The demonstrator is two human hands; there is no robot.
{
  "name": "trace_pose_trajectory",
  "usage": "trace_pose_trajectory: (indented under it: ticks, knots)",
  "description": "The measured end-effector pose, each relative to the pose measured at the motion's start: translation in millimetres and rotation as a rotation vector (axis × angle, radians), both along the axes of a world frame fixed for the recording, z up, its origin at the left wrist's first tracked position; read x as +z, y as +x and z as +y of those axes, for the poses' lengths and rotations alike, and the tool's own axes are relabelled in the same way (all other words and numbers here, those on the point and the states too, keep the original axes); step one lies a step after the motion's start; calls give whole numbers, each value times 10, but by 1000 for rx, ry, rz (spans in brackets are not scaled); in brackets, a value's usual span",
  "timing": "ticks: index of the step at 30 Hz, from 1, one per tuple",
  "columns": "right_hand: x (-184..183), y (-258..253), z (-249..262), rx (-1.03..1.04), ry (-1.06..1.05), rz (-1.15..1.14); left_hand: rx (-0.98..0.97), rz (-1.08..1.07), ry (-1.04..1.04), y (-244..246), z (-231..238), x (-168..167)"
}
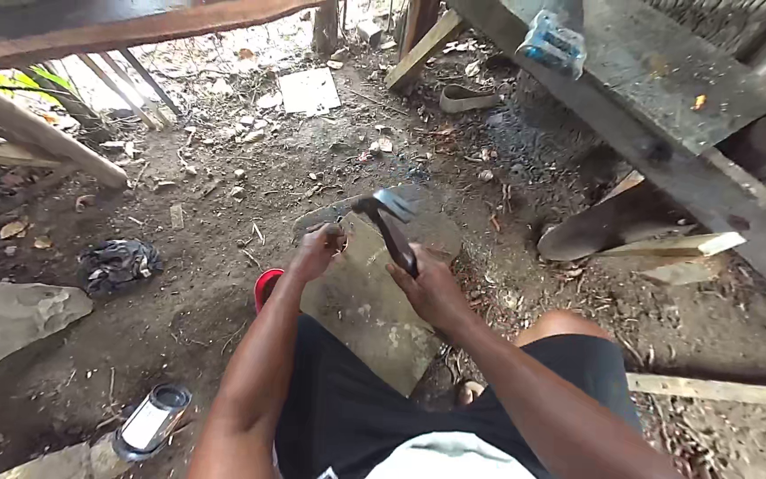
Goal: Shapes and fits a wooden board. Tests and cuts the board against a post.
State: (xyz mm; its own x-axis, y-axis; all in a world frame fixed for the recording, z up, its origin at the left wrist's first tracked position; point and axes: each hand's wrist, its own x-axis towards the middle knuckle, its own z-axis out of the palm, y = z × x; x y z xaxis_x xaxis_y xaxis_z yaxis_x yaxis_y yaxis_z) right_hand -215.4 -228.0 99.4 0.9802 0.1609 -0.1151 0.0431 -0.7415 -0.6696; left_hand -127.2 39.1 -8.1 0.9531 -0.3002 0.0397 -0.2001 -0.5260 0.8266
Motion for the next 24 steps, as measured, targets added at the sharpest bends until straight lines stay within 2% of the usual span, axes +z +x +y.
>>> trace_pose_trajectory:
  ticks: [4,6,9,13,17,22,24]
  knots:
    - [-594,-241,-237,-47,-122,307,432,133,-352,-253,495,-283]
    - [-863,-382,-318,-66,-188,438,504,149,-445,-287,591,-291]
    - [-1162,-542,-326,-64,-274,540,444,112,-339,-272,512,-132]
    - [-1234,-591,-267,-75,-309,559,348,46,-230,-8,128,56]
    - [-1224,-530,-322,-34,-368,547,292,15,-151,313,-95,-189]
    - [-1169,-484,-325,-17,-399,573,280,32,67,254,184,28]
    - [-1178,-496,-324,-16,-393,569,347,46,55,195,279,89]
